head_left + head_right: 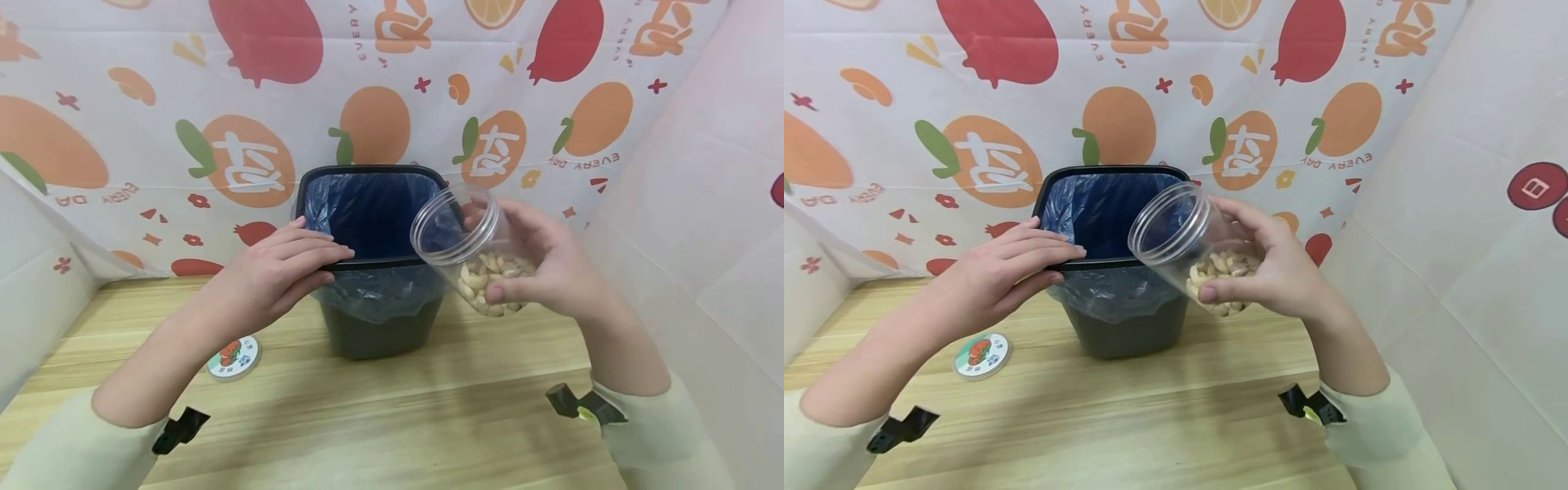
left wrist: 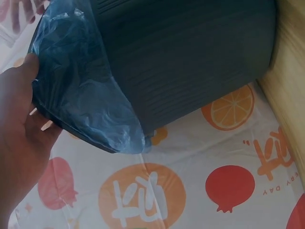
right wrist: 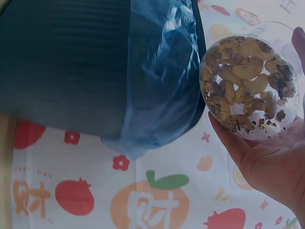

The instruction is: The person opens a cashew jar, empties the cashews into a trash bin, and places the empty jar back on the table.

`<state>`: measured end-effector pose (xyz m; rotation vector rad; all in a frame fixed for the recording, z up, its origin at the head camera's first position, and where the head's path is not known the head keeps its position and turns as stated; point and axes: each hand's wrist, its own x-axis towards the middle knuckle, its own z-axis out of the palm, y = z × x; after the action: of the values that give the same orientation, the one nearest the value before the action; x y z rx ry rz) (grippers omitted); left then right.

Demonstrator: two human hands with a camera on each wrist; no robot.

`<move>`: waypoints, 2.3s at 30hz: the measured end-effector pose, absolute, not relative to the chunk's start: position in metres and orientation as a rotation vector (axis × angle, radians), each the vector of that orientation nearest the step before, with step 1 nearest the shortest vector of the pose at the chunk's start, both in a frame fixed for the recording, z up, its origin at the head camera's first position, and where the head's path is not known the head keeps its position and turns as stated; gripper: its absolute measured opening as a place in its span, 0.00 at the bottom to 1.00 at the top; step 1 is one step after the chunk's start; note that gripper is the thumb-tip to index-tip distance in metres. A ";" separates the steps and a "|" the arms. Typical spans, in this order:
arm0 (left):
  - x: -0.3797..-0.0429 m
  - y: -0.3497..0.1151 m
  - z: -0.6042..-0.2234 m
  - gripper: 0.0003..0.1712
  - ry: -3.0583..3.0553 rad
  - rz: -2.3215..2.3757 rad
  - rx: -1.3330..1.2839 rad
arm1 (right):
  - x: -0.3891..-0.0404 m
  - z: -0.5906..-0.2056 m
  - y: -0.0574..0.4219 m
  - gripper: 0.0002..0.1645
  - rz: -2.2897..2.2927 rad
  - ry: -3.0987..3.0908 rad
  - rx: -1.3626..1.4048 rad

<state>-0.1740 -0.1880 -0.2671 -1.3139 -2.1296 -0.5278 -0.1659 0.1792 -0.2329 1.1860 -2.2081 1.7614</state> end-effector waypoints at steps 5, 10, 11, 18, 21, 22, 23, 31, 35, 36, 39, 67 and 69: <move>-0.175 -0.190 -0.271 0.21 -2.091 -0.509 -1.313 | -0.174 -0.222 0.183 0.54 1.702 -2.293 1.157; -0.176 -0.191 -0.274 0.20 -2.100 -0.492 -1.303 | -0.179 -0.212 0.186 0.53 1.621 -2.380 1.113; -0.177 -0.191 -0.274 0.20 -2.103 -0.492 -1.301 | -0.180 -0.210 0.186 0.53 1.597 -2.406 1.099; -0.177 -0.191 -0.274 0.19 -2.106 -0.512 -1.297 | -0.191 -0.193 0.186 0.51 1.462 -2.533 1.057; -0.176 -0.190 -0.274 0.19 -2.094 -0.529 -1.298 | -0.198 -0.187 0.187 0.50 1.416 -2.582 1.047; -0.176 -0.190 -0.274 0.19 -2.096 -0.532 -1.297 | -0.200 -0.185 0.188 0.50 1.392 -2.602 1.032; -0.176 -0.190 -0.273 0.19 -2.098 -0.533 -1.295 | -0.202 -0.183 0.188 0.49 1.357 -2.624 1.015; -0.175 -0.192 -0.275 0.20 -2.092 -0.573 -1.283 | -0.220 -0.178 0.186 0.50 1.244 -2.707 0.956; -0.176 -0.192 -0.276 0.20 -2.098 -0.581 -1.282 | -0.226 -0.177 0.185 0.49 1.208 -2.736 0.942; -0.176 -0.192 -0.276 0.20 -2.106 -0.576 -1.279 | -0.227 -0.176 0.184 0.48 1.197 -2.744 0.944; -0.176 -0.191 -0.277 0.21 -2.100 -0.578 -1.276 | -0.231 -0.173 0.182 0.49 1.152 -2.778 0.944; -0.177 -0.186 -0.281 0.18 -2.119 -0.588 -1.244 | -0.248 -0.149 0.167 0.55 0.807 -2.951 0.963; -0.177 -0.186 -0.281 0.18 -2.112 -0.595 -1.244 | -0.249 -0.148 0.165 0.55 0.775 -2.953 0.975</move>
<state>-0.1774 -0.1859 -0.2811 -1.2443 -2.1118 -0.5947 -0.2495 0.1648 -0.1481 0.9747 -2.9527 0.7752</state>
